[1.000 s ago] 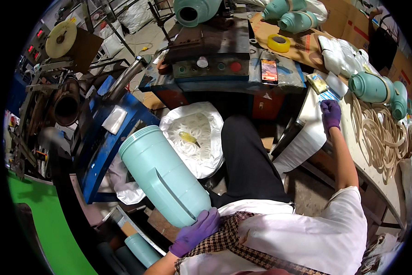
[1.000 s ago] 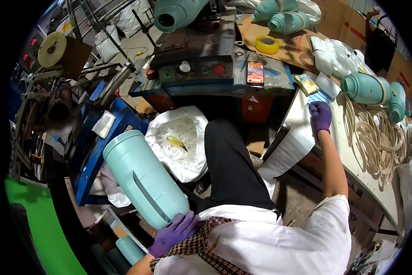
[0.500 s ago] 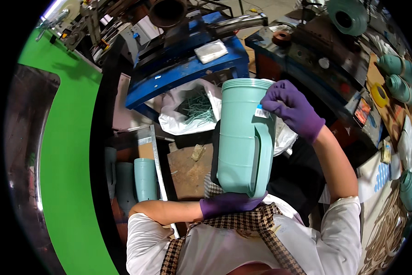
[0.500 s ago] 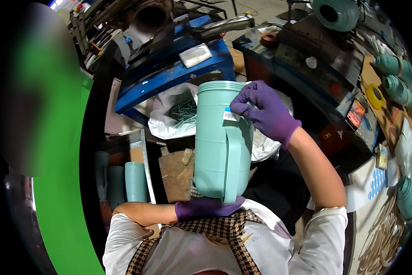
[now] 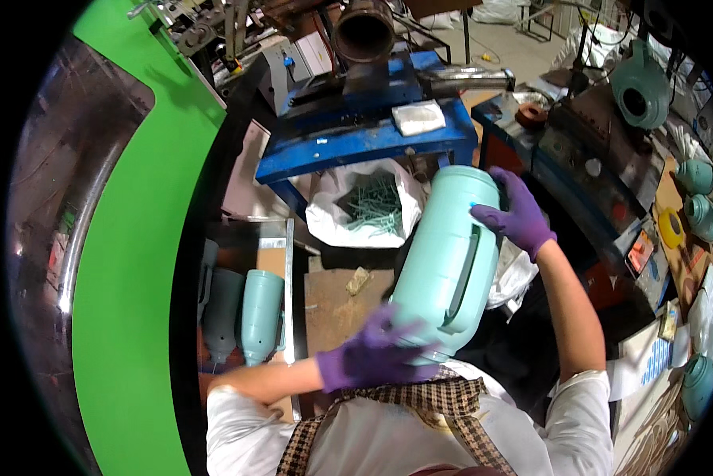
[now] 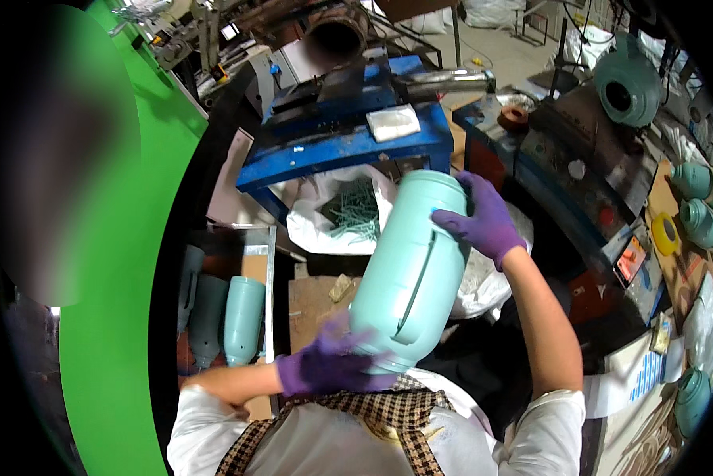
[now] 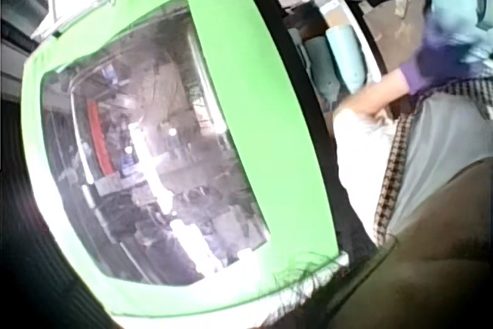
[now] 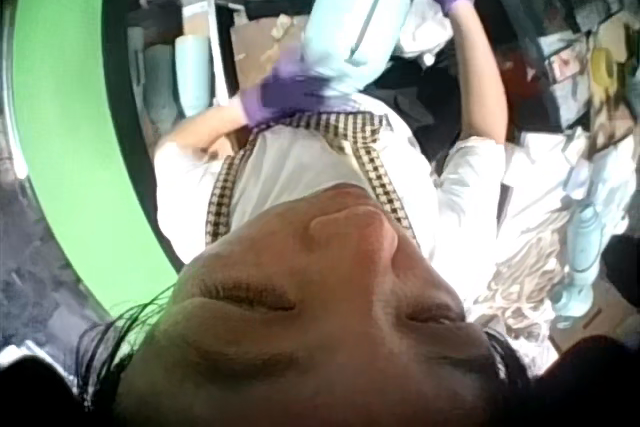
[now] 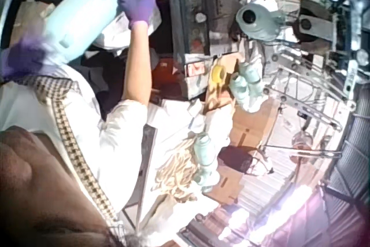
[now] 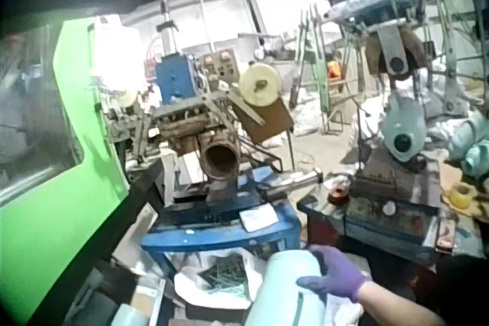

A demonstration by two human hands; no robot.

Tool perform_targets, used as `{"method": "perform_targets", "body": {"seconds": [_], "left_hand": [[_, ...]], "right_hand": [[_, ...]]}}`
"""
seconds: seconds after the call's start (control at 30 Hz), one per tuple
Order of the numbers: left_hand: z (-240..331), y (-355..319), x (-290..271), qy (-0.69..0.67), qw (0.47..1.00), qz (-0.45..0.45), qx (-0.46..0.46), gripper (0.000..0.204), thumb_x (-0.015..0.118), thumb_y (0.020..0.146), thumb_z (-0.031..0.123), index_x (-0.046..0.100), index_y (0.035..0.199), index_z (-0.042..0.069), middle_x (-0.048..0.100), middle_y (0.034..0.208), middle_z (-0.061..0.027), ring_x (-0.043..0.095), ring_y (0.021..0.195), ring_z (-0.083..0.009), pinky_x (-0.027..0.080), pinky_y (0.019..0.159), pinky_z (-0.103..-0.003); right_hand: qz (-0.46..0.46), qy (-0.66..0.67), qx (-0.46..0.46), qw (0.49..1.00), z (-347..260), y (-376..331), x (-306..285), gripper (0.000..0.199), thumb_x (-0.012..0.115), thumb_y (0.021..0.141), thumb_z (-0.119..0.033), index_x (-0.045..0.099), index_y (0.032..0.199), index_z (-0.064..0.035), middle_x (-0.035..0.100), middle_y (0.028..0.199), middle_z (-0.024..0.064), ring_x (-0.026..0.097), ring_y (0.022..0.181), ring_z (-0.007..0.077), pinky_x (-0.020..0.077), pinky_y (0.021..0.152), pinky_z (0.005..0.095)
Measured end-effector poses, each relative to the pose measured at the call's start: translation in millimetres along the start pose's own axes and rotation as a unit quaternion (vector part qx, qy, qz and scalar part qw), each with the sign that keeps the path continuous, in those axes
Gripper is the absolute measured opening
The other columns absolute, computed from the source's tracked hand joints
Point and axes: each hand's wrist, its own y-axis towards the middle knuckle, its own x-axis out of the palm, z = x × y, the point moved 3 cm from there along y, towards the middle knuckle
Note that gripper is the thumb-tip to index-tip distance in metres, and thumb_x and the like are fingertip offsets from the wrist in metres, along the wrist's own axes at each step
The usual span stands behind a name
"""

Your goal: The person assembles light green plastic garden sprayers by hand. They pick up the main body, insert a white plastic component into the opening, and then attach a beige carrying handle to the top. The completed units are placed on a nearby table.

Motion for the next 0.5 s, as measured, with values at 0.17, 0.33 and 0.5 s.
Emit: {"method": "perform_targets", "body": {"seconds": [0.17, 0.33, 0.5], "left_hand": [[19, -49, 1, -0.539, 0.694, 0.304, -0.368, 0.103, 0.083, 0.073, 0.001, 0.025, 0.158, 0.005, 0.028, 0.157, -0.0179, 0.039, 0.141, -0.0293, 0.042, 0.111, -0.044], [-18, -95, 5, -0.223, 0.73, 0.415, -0.495, 0.061, 0.082, 0.076, 0.002, 0.063, 0.133, 0.012, 0.04, 0.149, -0.0206, 0.052, 0.128, -0.0352, 0.05, 0.104, -0.039], [-117, -104, -53, -0.244, 0.669, 0.577, -0.4, 0.059, 0.066, 0.094, 0.013, 0.038, 0.146, 0.018, 0.04, 0.147, -0.0134, 0.052, 0.126, -0.0344, 0.056, 0.093, -0.051]], "right_hand": [[0.226, 0.122, 0.08, 0.963, 51, -26, 34, 0.049, 0.077, 0.089, -0.027, 0.059, 0.126, 0.0018, 0.065, 0.12, 0.0147, 0.062, 0.109, 0.0201, 0.0484, 0.097, 0.0333], [0.29, 0.024, -0.088, 0.953, -29, -27, 53, 0.083, 0.075, 0.087, -0.031, 0.035, 0.15, 0.0025, 0.05, 0.139, 0.0229, 0.051, 0.123, 0.0357, 0.041, 0.106, 0.0431], [0.182, 0.186, -0.072, 0.963, -28, -85, 30, 0.028, 0.073, 0.088, -0.014, 0.069, 0.111, 0.0007, 0.069, 0.106, 0.0139, 0.066, 0.096, 0.0249, 0.0509, 0.089, 0.0353]]}}
